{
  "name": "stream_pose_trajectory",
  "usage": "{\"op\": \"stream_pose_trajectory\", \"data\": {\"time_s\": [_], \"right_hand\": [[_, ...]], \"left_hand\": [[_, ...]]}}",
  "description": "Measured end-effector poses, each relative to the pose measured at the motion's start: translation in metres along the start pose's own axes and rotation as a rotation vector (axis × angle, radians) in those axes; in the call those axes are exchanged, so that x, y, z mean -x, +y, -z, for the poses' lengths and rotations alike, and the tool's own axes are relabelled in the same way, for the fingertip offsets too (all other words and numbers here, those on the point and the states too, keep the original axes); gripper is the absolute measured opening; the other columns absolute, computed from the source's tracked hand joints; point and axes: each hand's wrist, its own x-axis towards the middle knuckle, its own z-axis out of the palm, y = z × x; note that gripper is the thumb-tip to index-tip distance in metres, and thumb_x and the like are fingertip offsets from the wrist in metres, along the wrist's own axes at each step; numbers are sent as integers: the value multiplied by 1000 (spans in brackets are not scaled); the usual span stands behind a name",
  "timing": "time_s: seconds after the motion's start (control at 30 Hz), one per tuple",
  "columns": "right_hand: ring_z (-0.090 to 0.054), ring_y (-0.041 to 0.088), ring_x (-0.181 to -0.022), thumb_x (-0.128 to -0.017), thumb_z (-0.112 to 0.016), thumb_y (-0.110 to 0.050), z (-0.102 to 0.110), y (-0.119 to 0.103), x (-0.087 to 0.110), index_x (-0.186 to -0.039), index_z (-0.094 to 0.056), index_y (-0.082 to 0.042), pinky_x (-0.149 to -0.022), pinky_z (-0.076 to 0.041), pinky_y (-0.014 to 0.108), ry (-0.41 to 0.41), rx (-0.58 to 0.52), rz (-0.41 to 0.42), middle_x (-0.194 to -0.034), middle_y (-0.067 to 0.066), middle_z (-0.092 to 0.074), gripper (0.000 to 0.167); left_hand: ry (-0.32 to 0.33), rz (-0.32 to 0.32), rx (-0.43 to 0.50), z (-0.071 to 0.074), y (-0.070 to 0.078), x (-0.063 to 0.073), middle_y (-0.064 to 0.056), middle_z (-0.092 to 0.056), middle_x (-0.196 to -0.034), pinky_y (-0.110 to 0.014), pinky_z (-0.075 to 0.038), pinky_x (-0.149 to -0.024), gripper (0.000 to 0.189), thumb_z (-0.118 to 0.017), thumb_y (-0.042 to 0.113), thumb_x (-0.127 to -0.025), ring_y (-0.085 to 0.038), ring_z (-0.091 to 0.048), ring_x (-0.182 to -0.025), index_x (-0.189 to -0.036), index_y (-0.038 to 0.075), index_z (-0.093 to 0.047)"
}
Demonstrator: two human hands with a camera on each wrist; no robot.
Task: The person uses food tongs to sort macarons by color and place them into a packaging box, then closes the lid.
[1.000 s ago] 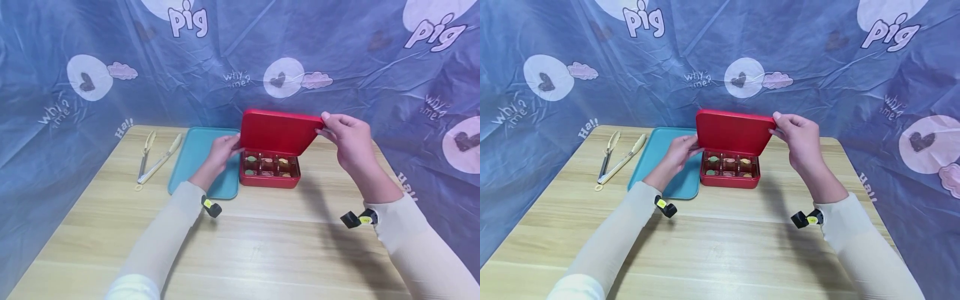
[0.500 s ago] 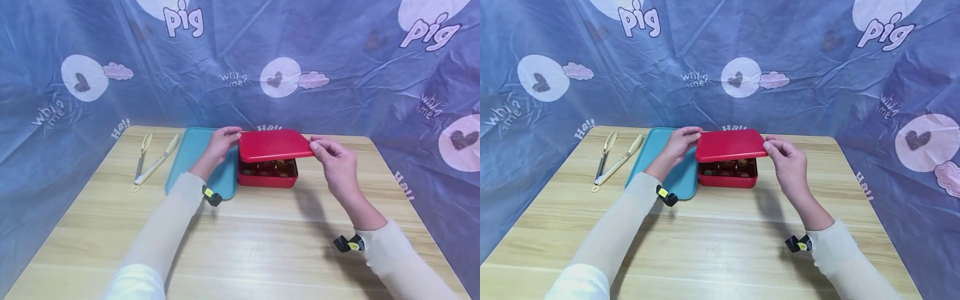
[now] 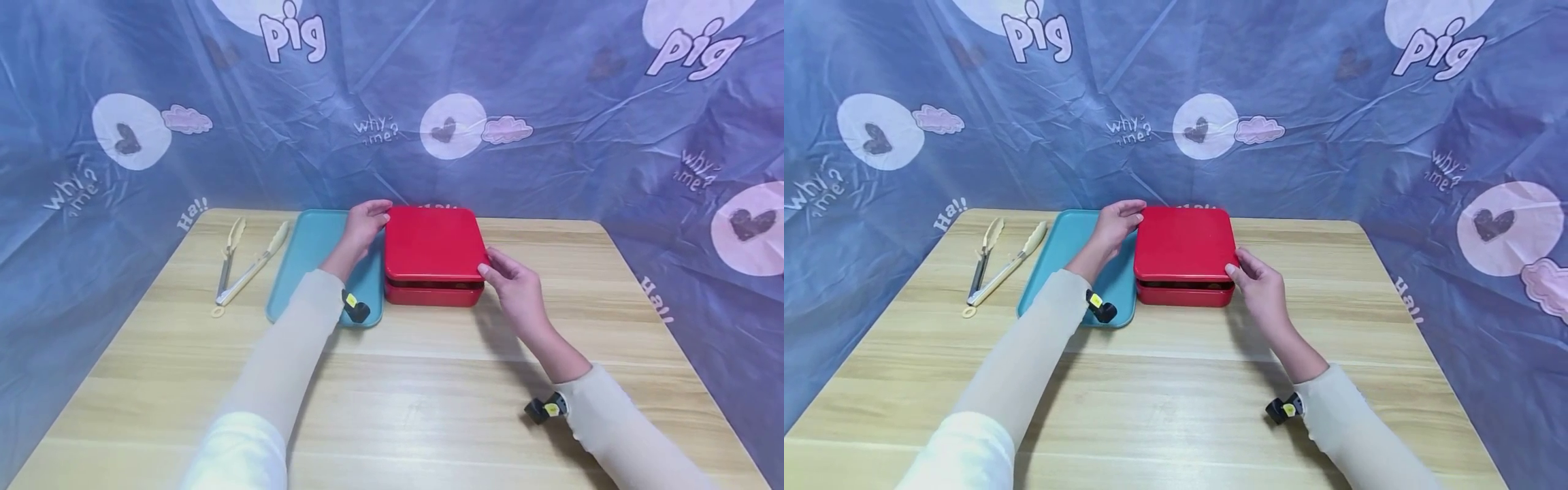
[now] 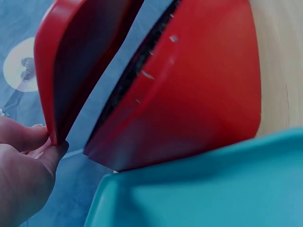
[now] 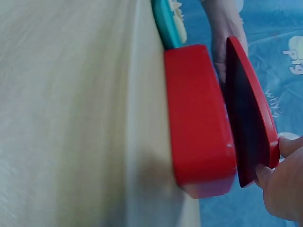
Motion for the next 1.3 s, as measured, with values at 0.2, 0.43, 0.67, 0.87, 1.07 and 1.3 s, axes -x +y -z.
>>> {"op": "stream_pose_trajectory", "data": {"time_s": [0.2, 0.43, 0.67, 0.87, 1.07, 1.3], "right_hand": [[-47, 19, -142, -98, -67, -26, -5, 11, -4, -150, -48, -8, -106, -43, 19, -14, -5, -40, -153, 7, -51, 59], [-45, 17, -143, -98, -67, -25, -11, 18, -7, -151, -46, -9, -106, -42, 19, 1, -33, -63, -156, 5, -47, 59], [-43, 15, -145, -98, -67, -24, -14, 20, -7, -152, -44, -9, -107, -41, 20, 20, -16, -57, -157, 3, -45, 61], [-45, 16, -144, -98, -68, -21, -17, 21, -5, -152, -45, -7, -109, -41, 24, 29, -22, -47, -155, 5, -48, 60], [-45, 15, -144, -98, -67, -21, -16, 25, -3, -152, -44, -8, -104, -43, 20, 43, -34, -57, -155, 5, -48, 60], [-45, 17, -143, -98, -67, -22, -15, 27, -3, -152, -45, -10, -104, -44, 21, 43, -47, -75, -155, 6, -47, 59]], "left_hand": [[7, -20, -92, -2, -13, -7, -11, -64, -138, -33, -48, -108, 37, -59, 1, -99, -21, -58, -132, -135, 5, -63], [31, -68, -192, -4, -26, -7, -9, -63, -139, -33, -47, -109, 36, -56, 4, -101, -21, -58, -131, -136, 9, -63], [42, -92, -229, -5, -30, -3, -11, -64, -138, -35, -47, -110, 36, -56, 5, -101, -23, -57, -131, -136, 7, -63], [58, -66, -232, -4, -33, -1, -10, -62, -139, -36, -47, -109, 37, -58, 7, -101, -25, -56, -132, -138, 9, -62], [46, -57, -238, -9, -34, -1, -9, -62, -139, -36, -49, -107, 38, -57, 9, -101, -24, -56, -131, -139, 11, -61], [53, -47, -245, -12, -34, -2, -8, -63, -138, -35, -49, -107, 37, -58, 8, -101, -23, -57, -131, -138, 11, -62]]}}
